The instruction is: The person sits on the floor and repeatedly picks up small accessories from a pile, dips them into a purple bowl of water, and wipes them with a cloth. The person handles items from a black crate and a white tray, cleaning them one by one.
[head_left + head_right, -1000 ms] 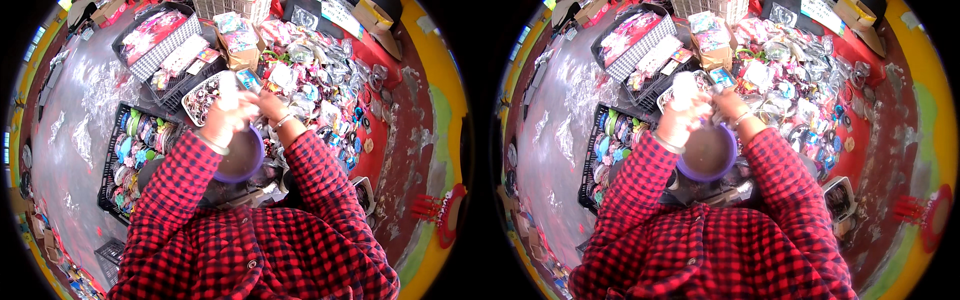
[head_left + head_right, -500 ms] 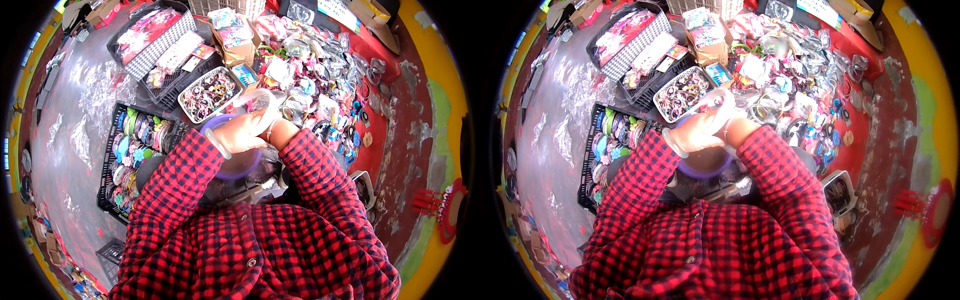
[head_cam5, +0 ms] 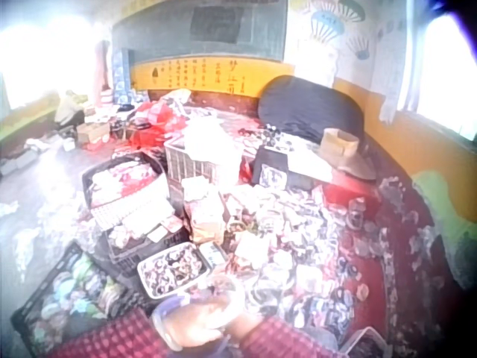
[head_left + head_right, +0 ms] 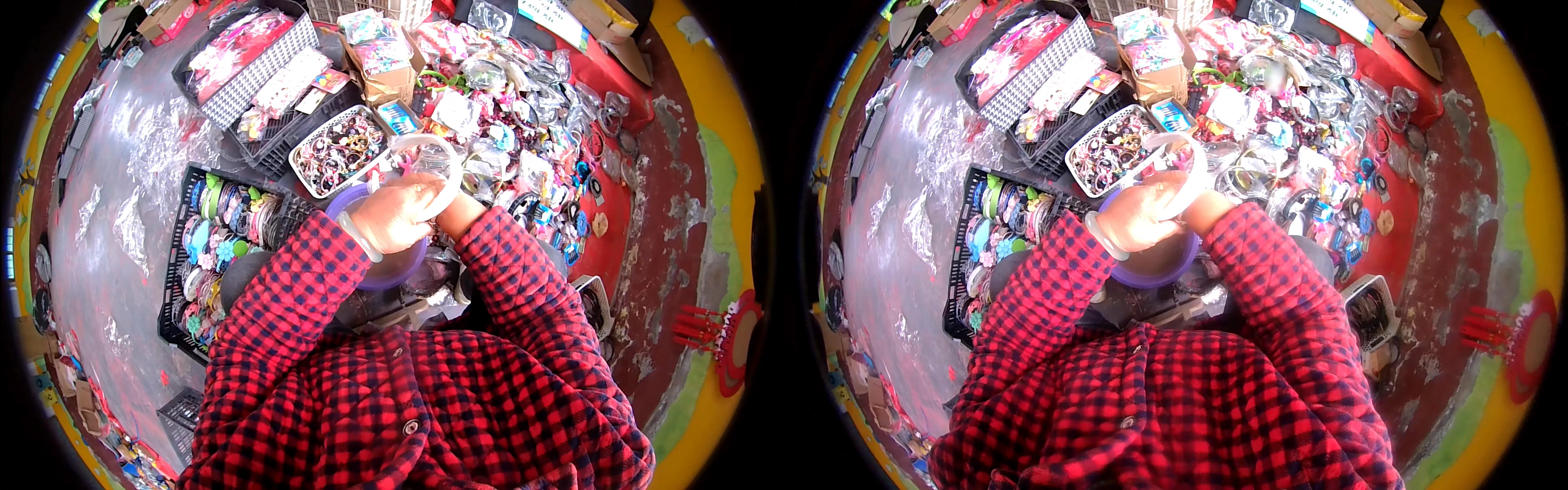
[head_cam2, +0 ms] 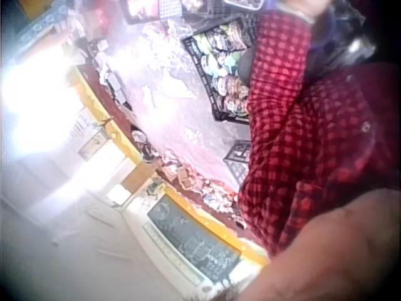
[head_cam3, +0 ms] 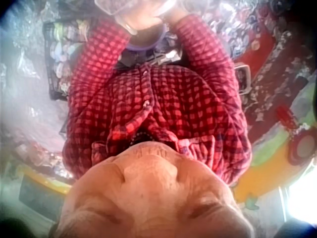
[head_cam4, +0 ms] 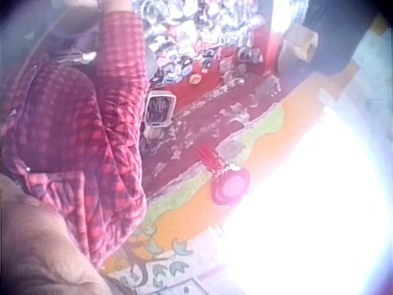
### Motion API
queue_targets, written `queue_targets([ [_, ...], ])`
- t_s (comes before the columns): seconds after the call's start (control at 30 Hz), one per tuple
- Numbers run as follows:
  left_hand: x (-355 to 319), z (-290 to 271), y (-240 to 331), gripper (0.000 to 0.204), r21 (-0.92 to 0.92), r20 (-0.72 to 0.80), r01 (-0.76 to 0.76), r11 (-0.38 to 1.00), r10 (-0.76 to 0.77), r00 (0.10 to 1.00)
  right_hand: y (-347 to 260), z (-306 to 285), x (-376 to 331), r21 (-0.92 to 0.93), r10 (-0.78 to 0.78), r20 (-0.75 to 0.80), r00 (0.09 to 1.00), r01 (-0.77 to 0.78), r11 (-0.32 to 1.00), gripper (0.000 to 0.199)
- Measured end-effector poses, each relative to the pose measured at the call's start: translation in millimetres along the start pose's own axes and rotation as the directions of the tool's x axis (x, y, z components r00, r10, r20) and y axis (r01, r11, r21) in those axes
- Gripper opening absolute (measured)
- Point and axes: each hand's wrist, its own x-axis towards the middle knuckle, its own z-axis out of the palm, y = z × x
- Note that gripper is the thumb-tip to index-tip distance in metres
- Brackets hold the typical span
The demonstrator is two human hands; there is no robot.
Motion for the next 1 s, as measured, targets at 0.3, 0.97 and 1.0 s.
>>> queue_targets([
  [0.3,-10.6,30.1,-1.5,0.060,0.229,-0.111,-0.098,0.969,0.126,0.986,14.5,1.3,10.2,-0.188,-0.337,-0.043,0.940,0.324,0.927,0.023],
  [0.97,-55.3,-119.3,-13.6,0.033,-0.813,-0.423,0.144,0.564,-0.743,0.519,144.1,187.1,18.4,-0.308,0.379,0.403,0.833,-0.266,0.913,0.034],
  [1.0,-53.7,-114.5,-14.3,0.034,-0.823,-0.435,0.116,0.556,-0.749,0.500,146.0,199.8,14.2,-0.233,0.385,0.366,0.848,-0.317,0.919,0.036],
])
